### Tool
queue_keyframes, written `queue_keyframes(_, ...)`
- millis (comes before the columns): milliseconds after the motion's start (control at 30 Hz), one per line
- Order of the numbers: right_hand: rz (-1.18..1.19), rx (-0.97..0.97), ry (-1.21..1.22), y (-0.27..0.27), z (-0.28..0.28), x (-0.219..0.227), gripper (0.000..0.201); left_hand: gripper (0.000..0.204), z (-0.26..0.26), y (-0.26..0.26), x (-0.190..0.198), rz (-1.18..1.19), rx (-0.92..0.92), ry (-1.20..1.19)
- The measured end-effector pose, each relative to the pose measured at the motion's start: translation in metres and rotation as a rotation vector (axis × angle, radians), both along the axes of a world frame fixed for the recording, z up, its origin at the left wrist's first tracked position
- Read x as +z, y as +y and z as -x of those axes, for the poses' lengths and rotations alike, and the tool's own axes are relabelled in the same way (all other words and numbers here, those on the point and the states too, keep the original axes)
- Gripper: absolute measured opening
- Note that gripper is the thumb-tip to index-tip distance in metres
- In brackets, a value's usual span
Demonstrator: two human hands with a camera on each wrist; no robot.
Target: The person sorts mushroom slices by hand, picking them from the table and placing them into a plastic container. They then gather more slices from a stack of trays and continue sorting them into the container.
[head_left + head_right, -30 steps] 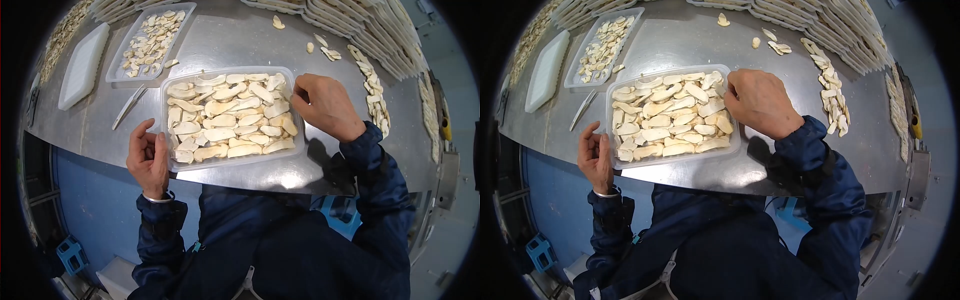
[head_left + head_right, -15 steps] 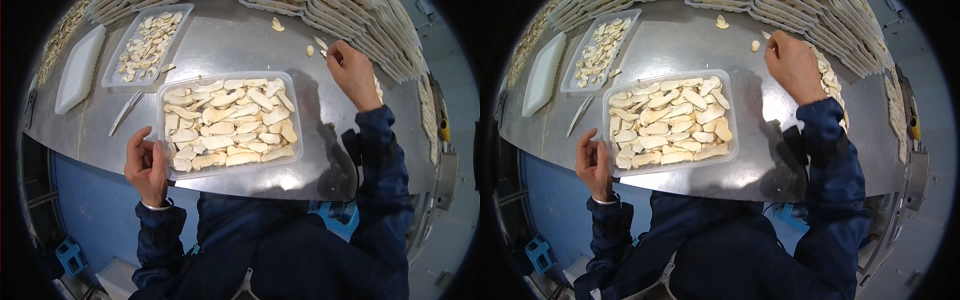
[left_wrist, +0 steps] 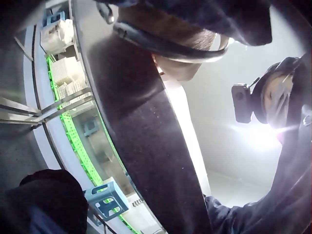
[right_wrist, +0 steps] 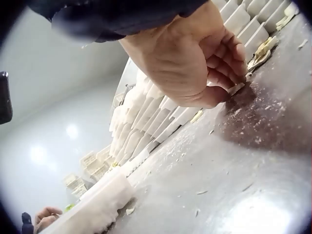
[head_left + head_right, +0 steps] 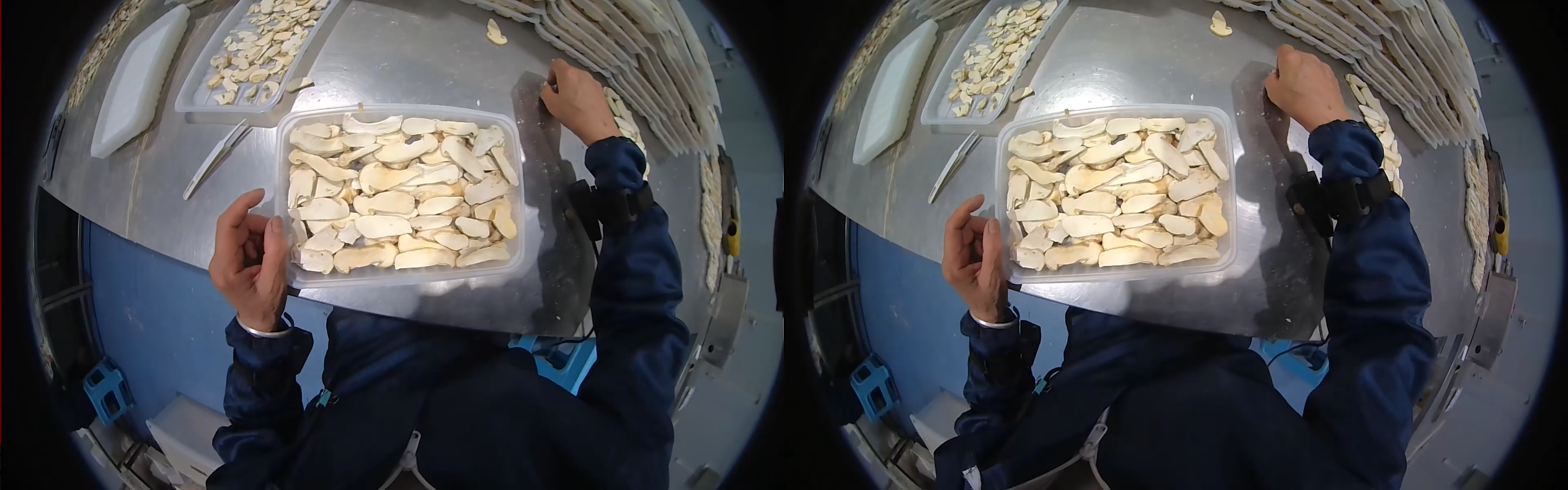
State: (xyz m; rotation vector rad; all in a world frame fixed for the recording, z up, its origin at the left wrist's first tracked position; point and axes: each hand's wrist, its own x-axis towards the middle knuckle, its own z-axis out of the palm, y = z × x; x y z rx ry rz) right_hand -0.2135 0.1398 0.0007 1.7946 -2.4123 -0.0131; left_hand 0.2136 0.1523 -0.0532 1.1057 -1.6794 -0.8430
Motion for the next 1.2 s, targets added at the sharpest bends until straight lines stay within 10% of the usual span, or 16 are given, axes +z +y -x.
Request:
queue_keyframes(667, 0.114, 0.209, 0.128, 0.027, 0.005, -0.013, 0.014, 0.028, 0.003, -0.003, 0.004, 0.084, 0.020, -0.025)
queue_keyframes(1200, 0.061, 0.016, -0.347, 0.033, 0.002, 0.004, 0.017, 0.029, 0.002, -0.004, 0.004, 0.079, 0.030, -0.018)
